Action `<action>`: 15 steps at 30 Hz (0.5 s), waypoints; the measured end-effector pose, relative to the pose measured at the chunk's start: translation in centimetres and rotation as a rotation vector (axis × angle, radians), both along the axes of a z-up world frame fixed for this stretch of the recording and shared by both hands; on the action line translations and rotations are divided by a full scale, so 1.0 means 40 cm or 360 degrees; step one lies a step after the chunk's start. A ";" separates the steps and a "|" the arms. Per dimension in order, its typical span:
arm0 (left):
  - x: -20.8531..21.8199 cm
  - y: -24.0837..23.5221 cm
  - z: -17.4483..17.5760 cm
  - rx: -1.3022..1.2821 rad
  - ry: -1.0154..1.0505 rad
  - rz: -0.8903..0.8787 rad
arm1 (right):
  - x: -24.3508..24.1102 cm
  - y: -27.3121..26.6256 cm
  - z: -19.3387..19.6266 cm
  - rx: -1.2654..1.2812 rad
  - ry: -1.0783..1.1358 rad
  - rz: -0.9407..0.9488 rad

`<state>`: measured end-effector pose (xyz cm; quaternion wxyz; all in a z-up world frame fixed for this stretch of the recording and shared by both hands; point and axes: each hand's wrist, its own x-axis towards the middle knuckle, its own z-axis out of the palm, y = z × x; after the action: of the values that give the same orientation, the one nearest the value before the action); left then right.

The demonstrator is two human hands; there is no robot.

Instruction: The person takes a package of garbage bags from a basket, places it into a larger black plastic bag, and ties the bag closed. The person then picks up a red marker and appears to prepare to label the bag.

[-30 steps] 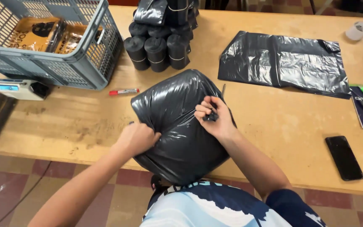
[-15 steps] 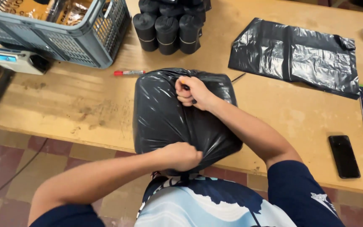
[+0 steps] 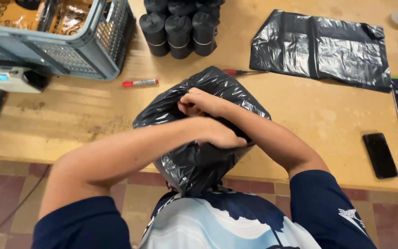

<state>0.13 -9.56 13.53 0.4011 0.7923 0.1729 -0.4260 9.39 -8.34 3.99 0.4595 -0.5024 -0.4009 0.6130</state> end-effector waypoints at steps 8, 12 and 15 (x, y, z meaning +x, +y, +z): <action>-0.064 0.170 -0.217 0.1311 -0.1704 -0.1051 | 0.027 -0.088 0.007 -0.0204 -0.0348 -0.0519; -0.105 0.256 -0.175 0.1358 -0.2462 -0.1330 | -0.009 -0.138 0.057 -0.0249 -0.0932 -0.0497; -0.073 0.302 -0.116 0.1232 -0.3194 -0.1671 | -0.087 -0.180 0.120 -0.0053 -0.1782 -0.0243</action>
<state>-2.78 2.52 8.88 -0.1309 0.8133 -0.4451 0.3510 5.92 -15.55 8.77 0.2117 -0.7857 -0.5363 0.2242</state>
